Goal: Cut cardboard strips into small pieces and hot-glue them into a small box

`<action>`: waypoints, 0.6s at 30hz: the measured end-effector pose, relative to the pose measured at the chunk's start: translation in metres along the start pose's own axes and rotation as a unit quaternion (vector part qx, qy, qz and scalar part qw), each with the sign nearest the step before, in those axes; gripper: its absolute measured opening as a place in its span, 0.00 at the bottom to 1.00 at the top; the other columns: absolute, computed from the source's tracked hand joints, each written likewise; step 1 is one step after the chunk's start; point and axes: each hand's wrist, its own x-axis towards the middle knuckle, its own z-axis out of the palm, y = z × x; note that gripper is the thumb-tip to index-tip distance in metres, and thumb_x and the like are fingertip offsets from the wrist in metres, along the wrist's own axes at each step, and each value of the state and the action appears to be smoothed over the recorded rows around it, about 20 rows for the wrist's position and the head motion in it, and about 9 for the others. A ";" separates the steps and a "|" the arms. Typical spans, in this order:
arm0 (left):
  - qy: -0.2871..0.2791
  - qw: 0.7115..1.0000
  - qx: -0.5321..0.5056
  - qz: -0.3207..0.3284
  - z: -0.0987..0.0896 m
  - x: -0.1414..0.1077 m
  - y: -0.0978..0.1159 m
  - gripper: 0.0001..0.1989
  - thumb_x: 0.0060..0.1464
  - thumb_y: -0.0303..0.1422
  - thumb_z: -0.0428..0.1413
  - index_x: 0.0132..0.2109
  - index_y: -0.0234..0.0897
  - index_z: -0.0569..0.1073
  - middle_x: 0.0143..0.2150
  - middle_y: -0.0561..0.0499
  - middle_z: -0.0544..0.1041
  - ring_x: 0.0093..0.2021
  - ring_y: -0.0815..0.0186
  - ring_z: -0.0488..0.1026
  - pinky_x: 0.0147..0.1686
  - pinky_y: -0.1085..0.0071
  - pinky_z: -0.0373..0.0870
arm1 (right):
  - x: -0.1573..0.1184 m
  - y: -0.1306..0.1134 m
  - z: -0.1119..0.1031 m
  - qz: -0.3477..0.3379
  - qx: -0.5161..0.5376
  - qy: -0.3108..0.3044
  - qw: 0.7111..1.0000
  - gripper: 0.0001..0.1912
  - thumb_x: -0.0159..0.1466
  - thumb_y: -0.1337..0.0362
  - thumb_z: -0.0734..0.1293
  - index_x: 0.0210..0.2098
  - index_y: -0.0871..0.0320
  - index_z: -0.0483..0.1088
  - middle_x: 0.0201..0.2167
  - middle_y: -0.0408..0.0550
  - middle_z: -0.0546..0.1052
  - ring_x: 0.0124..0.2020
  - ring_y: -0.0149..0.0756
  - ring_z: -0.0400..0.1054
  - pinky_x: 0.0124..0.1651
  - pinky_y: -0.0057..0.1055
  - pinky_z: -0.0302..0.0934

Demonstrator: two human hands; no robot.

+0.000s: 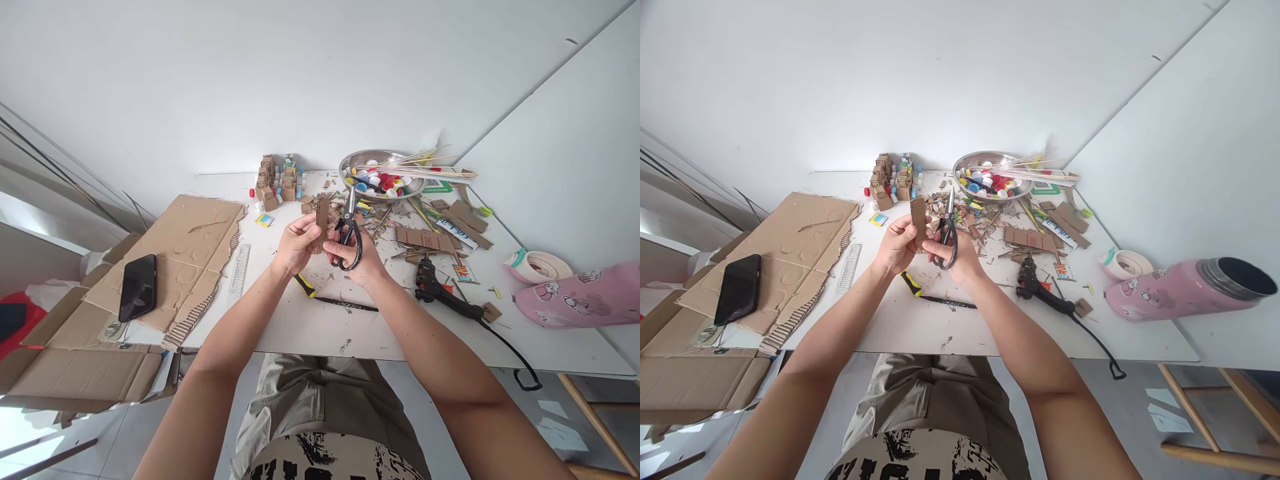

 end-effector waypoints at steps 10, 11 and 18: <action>-0.048 0.999 0.015 -0.011 0.004 -0.001 0.004 0.29 0.26 0.49 0.85 0.33 0.39 0.87 0.25 0.54 0.82 0.29 0.66 0.82 0.33 0.71 0.78 | -0.004 -0.024 -0.020 -0.160 -0.141 0.097 0.972 0.33 0.44 0.38 0.87 0.25 0.49 0.66 0.23 0.40 0.74 0.30 0.44 0.77 0.37 0.40 0.73; -0.062 0.997 0.027 -0.022 0.004 -0.001 0.004 0.29 0.25 0.50 0.85 0.33 0.38 0.87 0.25 0.53 0.82 0.29 0.65 0.82 0.32 0.71 0.77 | -0.005 -0.025 -0.020 -0.167 -0.144 0.105 0.970 0.33 0.45 0.38 0.87 0.25 0.48 0.66 0.22 0.39 0.74 0.29 0.43 0.77 0.37 0.41 0.73; -0.100 0.990 0.072 -0.069 0.007 -0.005 0.006 0.29 0.25 0.52 0.85 0.30 0.38 0.87 0.28 0.50 0.84 0.28 0.65 0.81 0.28 0.72 0.74 | -0.009 -0.032 -0.017 -0.168 -0.119 0.088 0.975 0.35 0.46 0.35 0.86 0.23 0.48 0.63 0.17 0.35 0.67 0.22 0.39 0.70 0.41 0.45 0.75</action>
